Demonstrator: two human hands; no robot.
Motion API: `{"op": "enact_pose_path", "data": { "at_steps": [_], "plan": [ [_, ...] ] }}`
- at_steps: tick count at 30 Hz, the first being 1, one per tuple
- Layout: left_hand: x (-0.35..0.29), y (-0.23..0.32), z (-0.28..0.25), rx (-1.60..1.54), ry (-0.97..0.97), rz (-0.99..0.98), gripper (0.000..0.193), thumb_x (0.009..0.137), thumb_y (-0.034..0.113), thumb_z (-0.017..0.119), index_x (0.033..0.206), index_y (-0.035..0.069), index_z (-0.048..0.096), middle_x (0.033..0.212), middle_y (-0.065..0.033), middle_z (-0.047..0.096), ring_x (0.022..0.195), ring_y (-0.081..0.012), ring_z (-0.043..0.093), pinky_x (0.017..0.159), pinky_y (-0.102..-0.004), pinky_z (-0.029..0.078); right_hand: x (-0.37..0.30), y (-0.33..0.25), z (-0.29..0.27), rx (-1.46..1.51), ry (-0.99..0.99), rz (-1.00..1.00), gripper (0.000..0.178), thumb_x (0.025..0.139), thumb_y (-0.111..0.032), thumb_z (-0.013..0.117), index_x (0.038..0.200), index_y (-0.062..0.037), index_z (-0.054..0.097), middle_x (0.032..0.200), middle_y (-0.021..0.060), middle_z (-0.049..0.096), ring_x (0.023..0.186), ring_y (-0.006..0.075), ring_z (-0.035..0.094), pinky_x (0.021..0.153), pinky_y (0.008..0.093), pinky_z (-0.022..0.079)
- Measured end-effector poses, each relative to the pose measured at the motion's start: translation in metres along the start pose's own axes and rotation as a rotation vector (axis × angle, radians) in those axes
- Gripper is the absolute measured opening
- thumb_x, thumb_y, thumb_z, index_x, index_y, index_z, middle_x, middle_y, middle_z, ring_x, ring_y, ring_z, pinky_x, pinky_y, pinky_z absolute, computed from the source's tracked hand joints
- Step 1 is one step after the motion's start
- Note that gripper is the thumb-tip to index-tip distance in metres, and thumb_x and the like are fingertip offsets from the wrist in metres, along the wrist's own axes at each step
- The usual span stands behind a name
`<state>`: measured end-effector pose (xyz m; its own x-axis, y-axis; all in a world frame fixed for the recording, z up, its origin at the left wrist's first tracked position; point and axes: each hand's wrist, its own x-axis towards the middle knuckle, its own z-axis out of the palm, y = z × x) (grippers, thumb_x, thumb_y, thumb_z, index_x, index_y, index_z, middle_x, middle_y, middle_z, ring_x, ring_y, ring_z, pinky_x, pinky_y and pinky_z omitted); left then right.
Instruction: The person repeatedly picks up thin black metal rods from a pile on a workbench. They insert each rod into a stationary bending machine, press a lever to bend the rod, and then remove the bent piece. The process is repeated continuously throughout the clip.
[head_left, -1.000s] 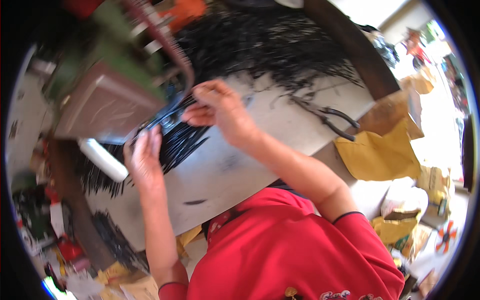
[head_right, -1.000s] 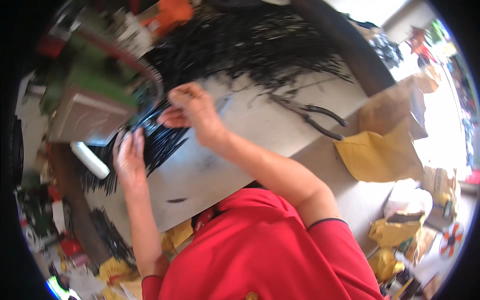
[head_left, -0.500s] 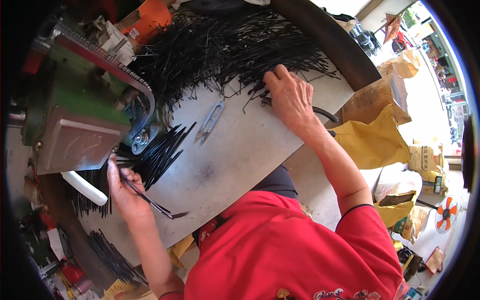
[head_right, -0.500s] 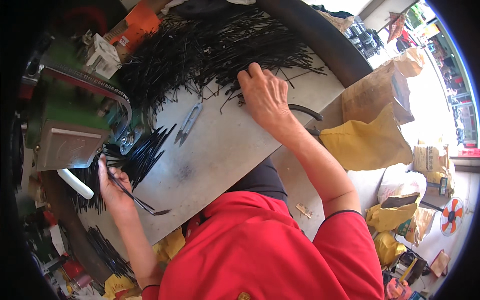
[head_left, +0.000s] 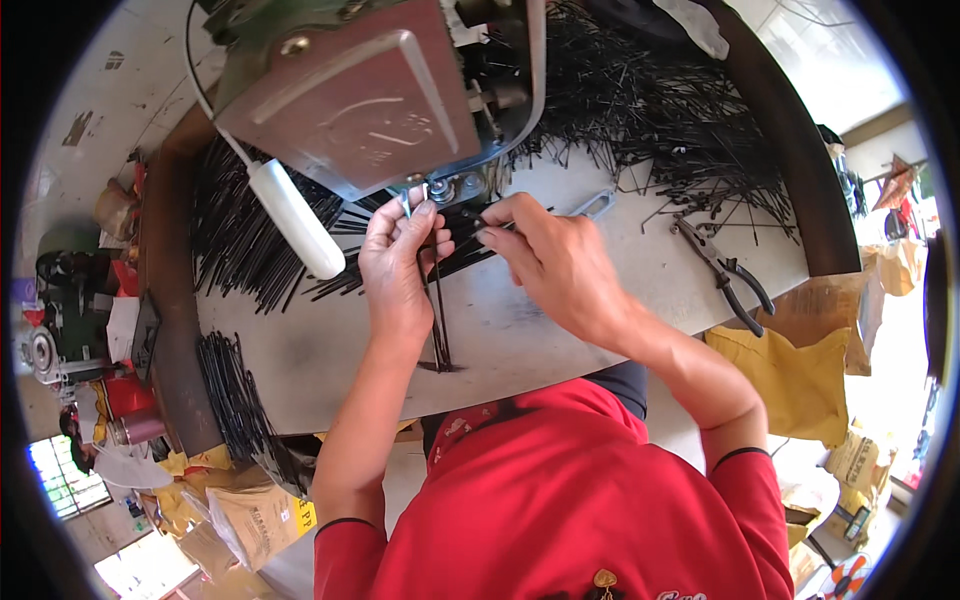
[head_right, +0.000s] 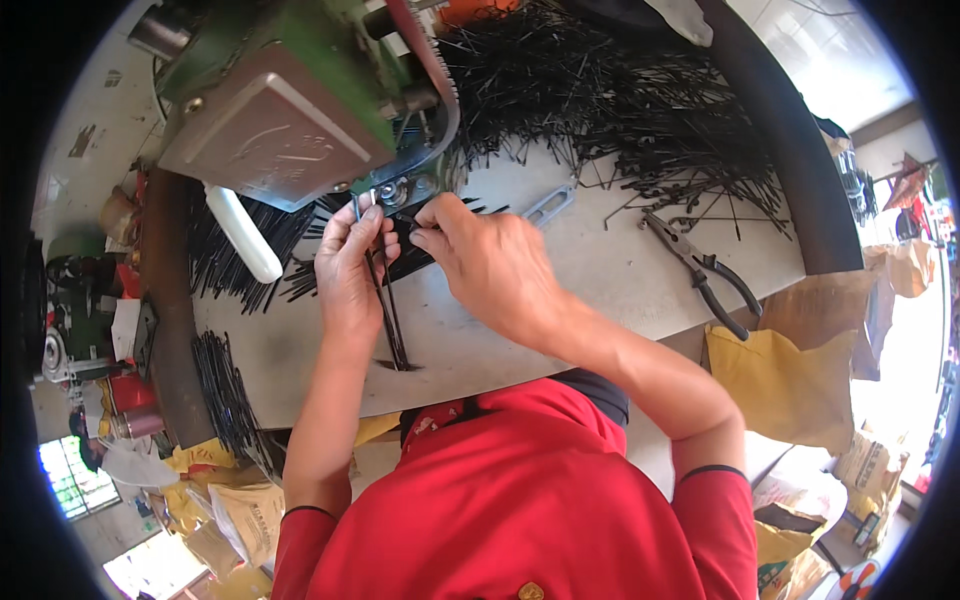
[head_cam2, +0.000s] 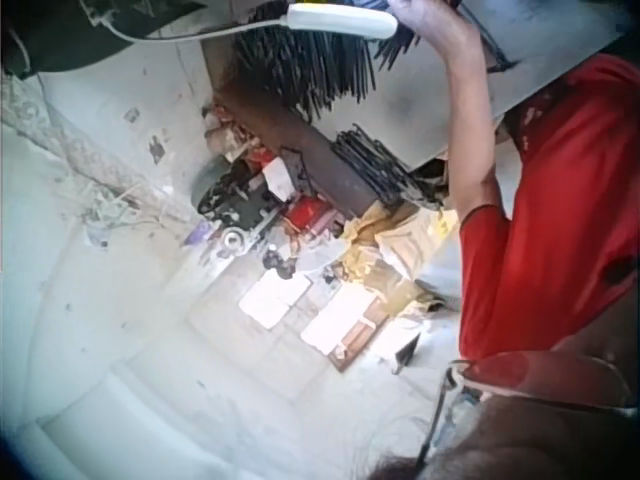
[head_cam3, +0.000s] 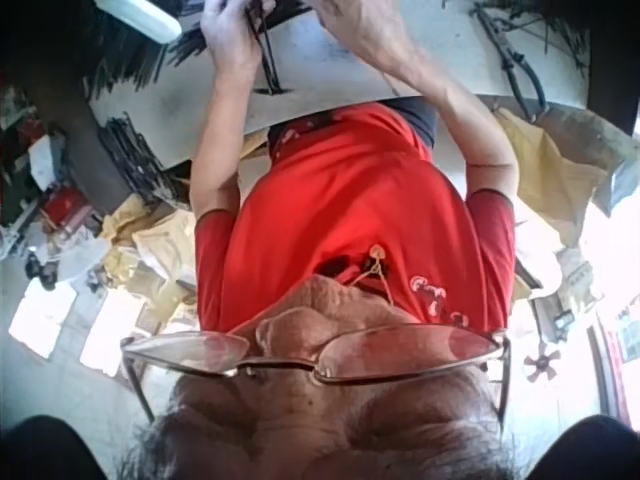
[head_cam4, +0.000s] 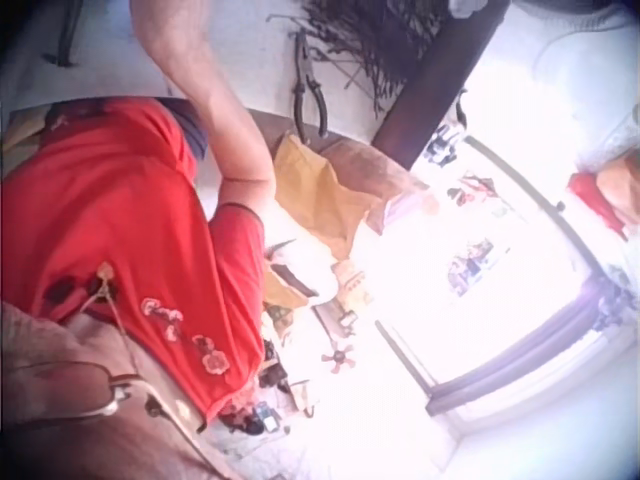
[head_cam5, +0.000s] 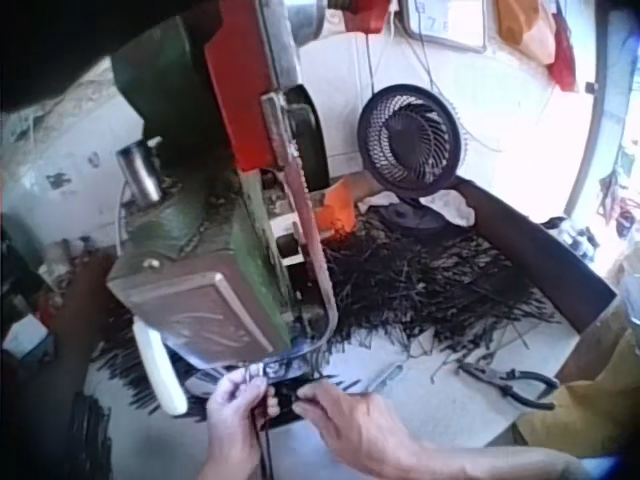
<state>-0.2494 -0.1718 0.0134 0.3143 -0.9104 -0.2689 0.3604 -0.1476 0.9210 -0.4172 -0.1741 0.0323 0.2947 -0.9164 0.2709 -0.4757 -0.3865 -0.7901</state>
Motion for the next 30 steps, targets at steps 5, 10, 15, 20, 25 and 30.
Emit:
{"op": "enact_pose_path", "data": {
  "at_steps": [5, 10, 15, 20, 25, 30],
  "plan": [
    [0.009, -0.002, -0.003, 0.052, -0.031, 0.037, 0.022, 0.086, 0.009, 0.066, 0.106, 0.001, 0.063, 0.077, -0.0023, 0.062, 0.061, -0.0074, 0.058, 0.057, -0.0196, 0.05, 0.022, -0.001, 0.03, 0.463, -0.057, 0.401, 0.022, 0.093, -0.02, 0.056, 0.094, 0.0017, 0.059, 0.054, 0.0051, 0.055, 0.043, 0.0115, 0.049, 0.042, 0.0294, 0.038],
    [0.01, -0.001, -0.003, 0.033, -0.052, 0.03, 0.018, 0.087, 0.009, 0.066, 0.103, 0.002, 0.064, 0.076, 0.0001, 0.061, 0.06, -0.0063, 0.056, 0.056, -0.0193, 0.047, 0.03, -0.001, 0.041, 0.573, -0.058, 0.468, 0.022, 0.093, -0.019, 0.055, 0.093, 0.0027, 0.06, 0.055, 0.0057, 0.056, 0.042, 0.0099, 0.047, 0.039, 0.027, 0.037],
    [0.01, -0.001, -0.004, 0.015, -0.099, 0.007, 0.018, 0.086, 0.011, 0.067, 0.103, 0.005, 0.063, 0.078, 0.0005, 0.062, 0.063, -0.0058, 0.055, 0.057, -0.0186, 0.044, 0.031, 0.003, 0.046, 0.636, -0.036, 0.488, 0.022, 0.095, -0.018, 0.052, 0.095, 0.0022, 0.059, 0.056, 0.0039, 0.054, 0.041, 0.0083, 0.044, 0.037, 0.0248, 0.035],
    [0.011, -0.002, -0.006, 0.0, -0.109, 0.005, 0.018, 0.087, 0.011, 0.067, 0.103, 0.006, 0.063, 0.08, 0.0002, 0.062, 0.063, -0.0057, 0.055, 0.057, -0.0188, 0.045, 0.033, 0.002, 0.046, 0.683, -0.036, 0.495, 0.021, 0.095, -0.018, 0.052, 0.095, 0.0017, 0.059, 0.056, 0.0031, 0.053, 0.042, 0.0073, 0.043, 0.036, 0.024, 0.033],
    [0.011, -0.001, -0.005, -0.023, -0.092, -0.013, 0.017, 0.087, 0.01, 0.065, 0.102, 0.004, 0.062, 0.079, -0.0009, 0.062, 0.061, -0.0063, 0.056, 0.056, -0.0192, 0.046, 0.034, 0.004, 0.048, 0.778, -0.024, 0.501, 0.02, 0.094, -0.017, 0.053, 0.094, 0.002, 0.059, 0.056, 0.0033, 0.053, 0.042, 0.0067, 0.042, 0.036, 0.0235, 0.032],
    [0.011, 0.0, -0.004, -0.02, -0.096, -0.008, 0.017, 0.087, 0.009, 0.066, 0.102, 0.004, 0.061, 0.079, -0.0014, 0.062, 0.061, -0.0067, 0.057, 0.056, -0.0197, 0.047, 0.033, 0.01, 0.048, 0.805, -0.036, 0.493, 0.02, 0.094, -0.017, 0.055, 0.093, 0.0019, 0.06, 0.058, 0.0027, 0.053, 0.043, 0.0057, 0.042, 0.036, 0.0222, 0.03]
  ]
}}
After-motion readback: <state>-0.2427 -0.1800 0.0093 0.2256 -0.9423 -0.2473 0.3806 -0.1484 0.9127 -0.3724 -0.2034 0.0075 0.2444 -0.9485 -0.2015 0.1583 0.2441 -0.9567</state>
